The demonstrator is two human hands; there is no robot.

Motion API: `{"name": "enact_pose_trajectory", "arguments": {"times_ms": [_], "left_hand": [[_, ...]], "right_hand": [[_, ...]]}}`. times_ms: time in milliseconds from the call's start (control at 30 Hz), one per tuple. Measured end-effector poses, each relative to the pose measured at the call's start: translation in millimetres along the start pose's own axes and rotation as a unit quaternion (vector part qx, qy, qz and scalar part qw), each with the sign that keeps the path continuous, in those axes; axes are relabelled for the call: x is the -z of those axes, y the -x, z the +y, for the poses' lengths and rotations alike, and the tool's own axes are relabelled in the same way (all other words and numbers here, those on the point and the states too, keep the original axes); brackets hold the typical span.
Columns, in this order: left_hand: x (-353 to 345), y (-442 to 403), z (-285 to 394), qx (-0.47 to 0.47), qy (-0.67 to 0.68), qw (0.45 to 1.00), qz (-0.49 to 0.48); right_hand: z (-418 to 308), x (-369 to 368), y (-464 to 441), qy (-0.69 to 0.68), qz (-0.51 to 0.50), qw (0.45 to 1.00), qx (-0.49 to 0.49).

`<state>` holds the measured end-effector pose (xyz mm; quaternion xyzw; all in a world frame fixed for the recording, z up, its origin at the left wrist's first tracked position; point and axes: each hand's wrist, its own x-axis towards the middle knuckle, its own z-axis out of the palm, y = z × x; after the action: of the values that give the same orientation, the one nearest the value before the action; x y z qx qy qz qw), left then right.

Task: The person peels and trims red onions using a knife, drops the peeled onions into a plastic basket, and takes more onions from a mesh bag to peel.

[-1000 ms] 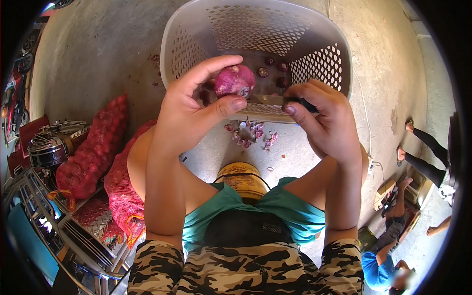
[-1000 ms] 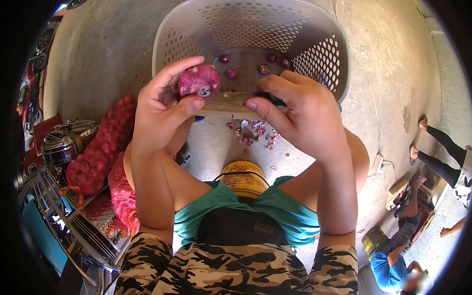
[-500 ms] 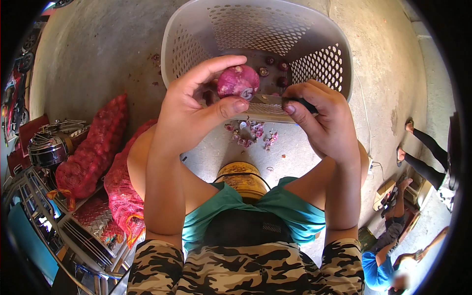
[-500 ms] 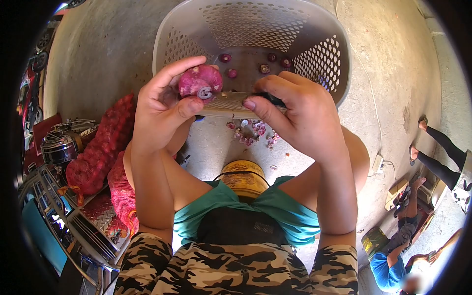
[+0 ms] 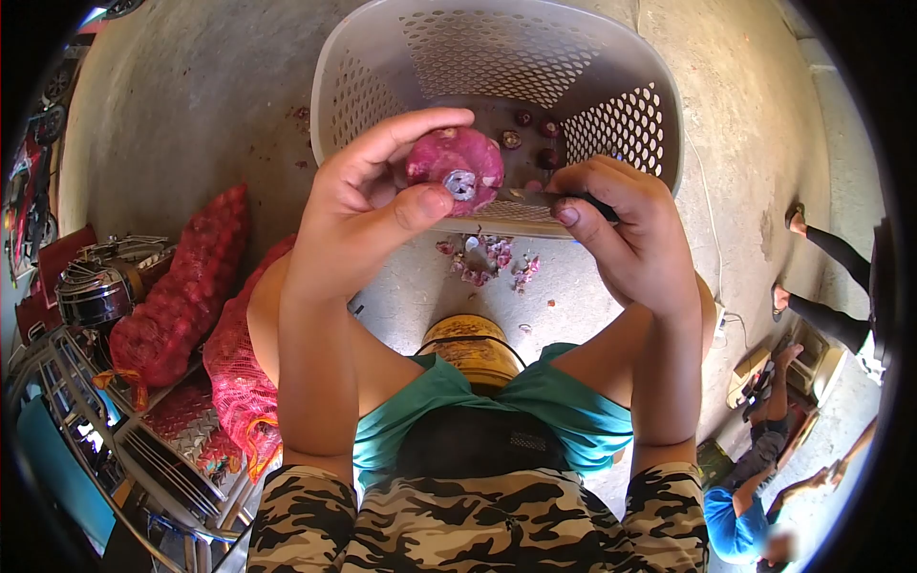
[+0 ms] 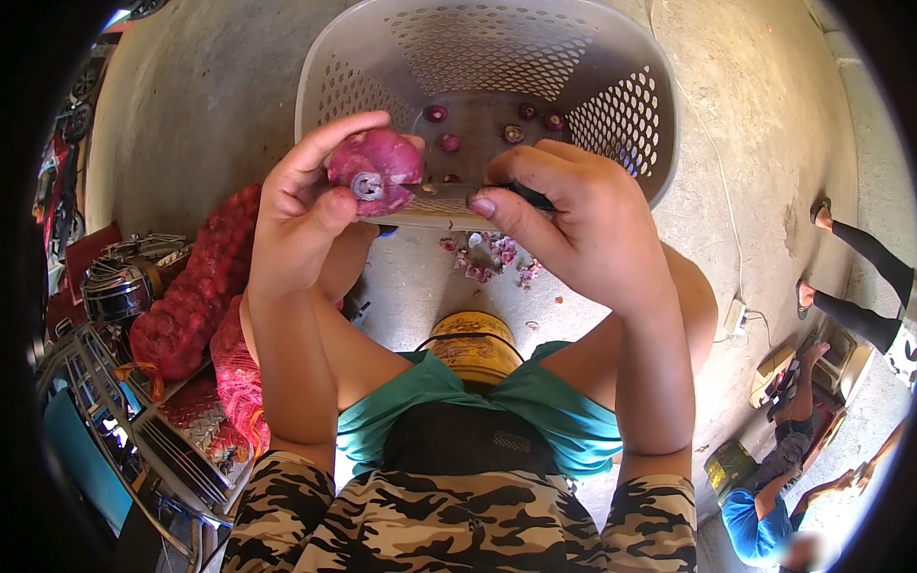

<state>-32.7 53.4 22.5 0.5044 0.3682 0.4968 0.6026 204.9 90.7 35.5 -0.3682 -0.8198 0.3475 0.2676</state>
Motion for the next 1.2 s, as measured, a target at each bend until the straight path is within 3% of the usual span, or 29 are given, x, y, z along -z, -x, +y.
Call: {"name": "enact_pose_trajectory", "arguments": {"times_ms": [167, 367, 567, 833, 1000, 1200], "left_hand": [[4, 1, 2, 0.012, 0.038, 0.999, -0.028], [-11, 0, 2, 0.047, 0.195, 0.978, -0.058], [-15, 0, 2, 0.073, 0.269, 0.956, -0.089], [-24, 1, -15, 0.045, 0.371, 0.911, -0.174], [-41, -4, -34, -0.047, 0.593, 0.765, -0.247], [-43, -2, -35, -0.026, 0.640, 0.723, -0.258]], "right_hand": [[-1, 2, 0, -0.048, -0.008, 0.999, 0.020], [-6, 9, -2, -0.106, -0.048, 0.992, 0.045], [-6, 8, -1, -0.153, -0.053, 0.985, 0.052], [-5, 0, 0, -0.238, -0.044, 0.965, 0.096], [-4, -2, 1, -0.240, -0.051, 0.965, 0.096], [-7, -3, -1, -0.223, -0.056, 0.969, 0.089]]}}
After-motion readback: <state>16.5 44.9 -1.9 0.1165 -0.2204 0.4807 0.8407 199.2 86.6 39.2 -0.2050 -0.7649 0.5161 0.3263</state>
